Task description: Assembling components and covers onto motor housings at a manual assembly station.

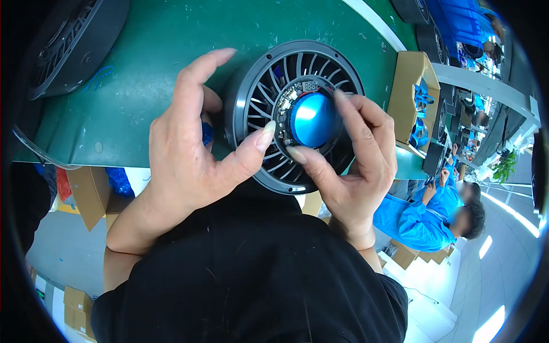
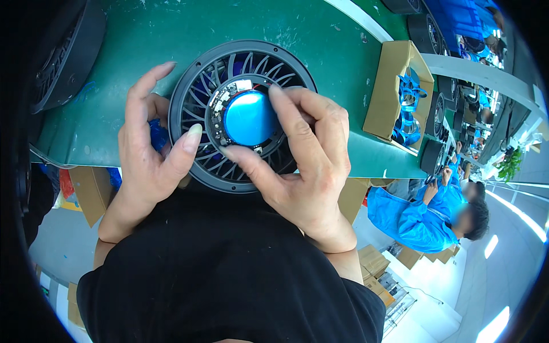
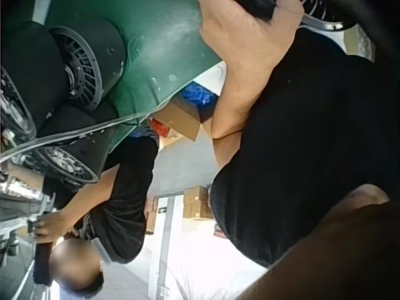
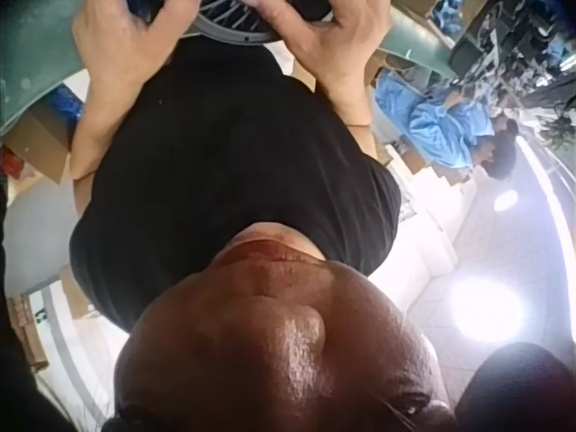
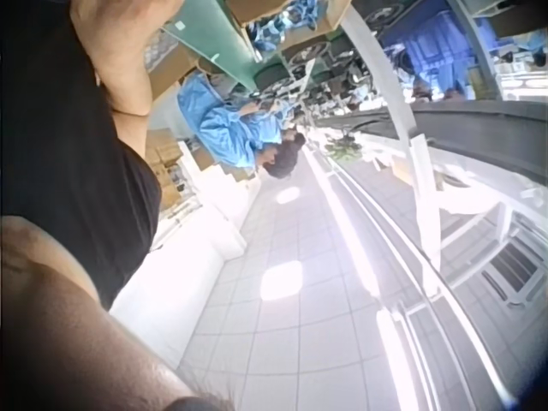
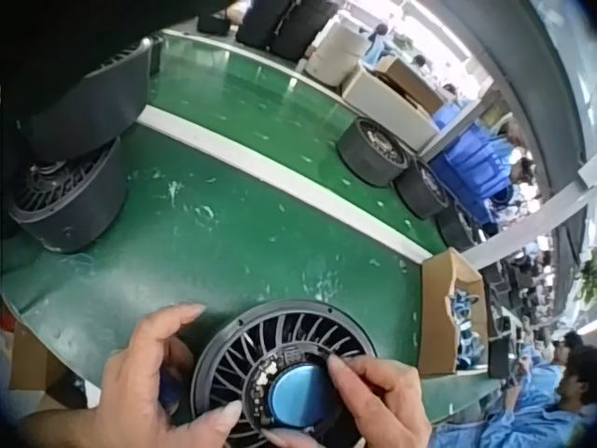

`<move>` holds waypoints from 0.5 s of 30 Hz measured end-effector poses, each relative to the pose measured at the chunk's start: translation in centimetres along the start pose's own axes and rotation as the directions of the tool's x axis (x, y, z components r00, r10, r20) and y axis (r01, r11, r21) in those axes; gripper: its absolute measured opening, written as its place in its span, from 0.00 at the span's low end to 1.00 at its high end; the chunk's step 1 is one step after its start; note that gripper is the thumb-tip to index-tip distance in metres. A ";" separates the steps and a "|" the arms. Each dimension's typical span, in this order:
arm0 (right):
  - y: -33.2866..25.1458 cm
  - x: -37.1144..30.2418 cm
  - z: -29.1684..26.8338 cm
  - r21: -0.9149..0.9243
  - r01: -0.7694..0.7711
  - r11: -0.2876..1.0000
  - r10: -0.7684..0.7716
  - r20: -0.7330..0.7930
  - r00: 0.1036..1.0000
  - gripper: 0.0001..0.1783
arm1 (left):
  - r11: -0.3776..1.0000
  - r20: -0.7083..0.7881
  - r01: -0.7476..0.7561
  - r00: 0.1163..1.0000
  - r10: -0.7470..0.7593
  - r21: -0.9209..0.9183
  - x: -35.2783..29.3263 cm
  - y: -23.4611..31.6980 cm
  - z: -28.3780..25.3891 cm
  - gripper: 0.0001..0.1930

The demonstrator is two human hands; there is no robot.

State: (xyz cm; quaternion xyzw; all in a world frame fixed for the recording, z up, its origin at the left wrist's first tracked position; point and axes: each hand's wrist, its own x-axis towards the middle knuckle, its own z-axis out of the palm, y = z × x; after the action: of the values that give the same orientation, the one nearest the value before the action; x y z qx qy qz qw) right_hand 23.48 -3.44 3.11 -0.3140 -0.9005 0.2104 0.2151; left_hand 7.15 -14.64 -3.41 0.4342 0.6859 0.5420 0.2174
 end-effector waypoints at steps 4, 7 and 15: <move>0.2 0.4 -0.7 -0.014 0.126 0.992 -0.125 0.037 0.991 0.30 | 0.999 -0.011 0.022 1.000 -0.022 0.031 -0.3 -0.2 0.1 0.37; 0.7 0.5 -0.9 -0.076 0.349 0.934 -0.342 0.090 0.935 0.26 | 0.999 -0.021 0.026 0.999 -0.025 0.042 -0.4 -0.2 0.2 0.37; -0.6 -0.4 0.0 -0.199 0.371 0.907 -0.344 0.156 0.926 0.19 | 0.996 -0.029 0.020 0.999 -0.018 0.083 -0.4 0.4 0.4 0.34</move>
State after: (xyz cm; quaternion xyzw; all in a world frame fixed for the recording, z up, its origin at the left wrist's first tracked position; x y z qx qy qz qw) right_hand 23.46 -4.09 3.31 -0.1530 -0.9717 0.0823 0.1597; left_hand 7.77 -14.77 -3.25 0.4287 0.7149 0.5169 0.1947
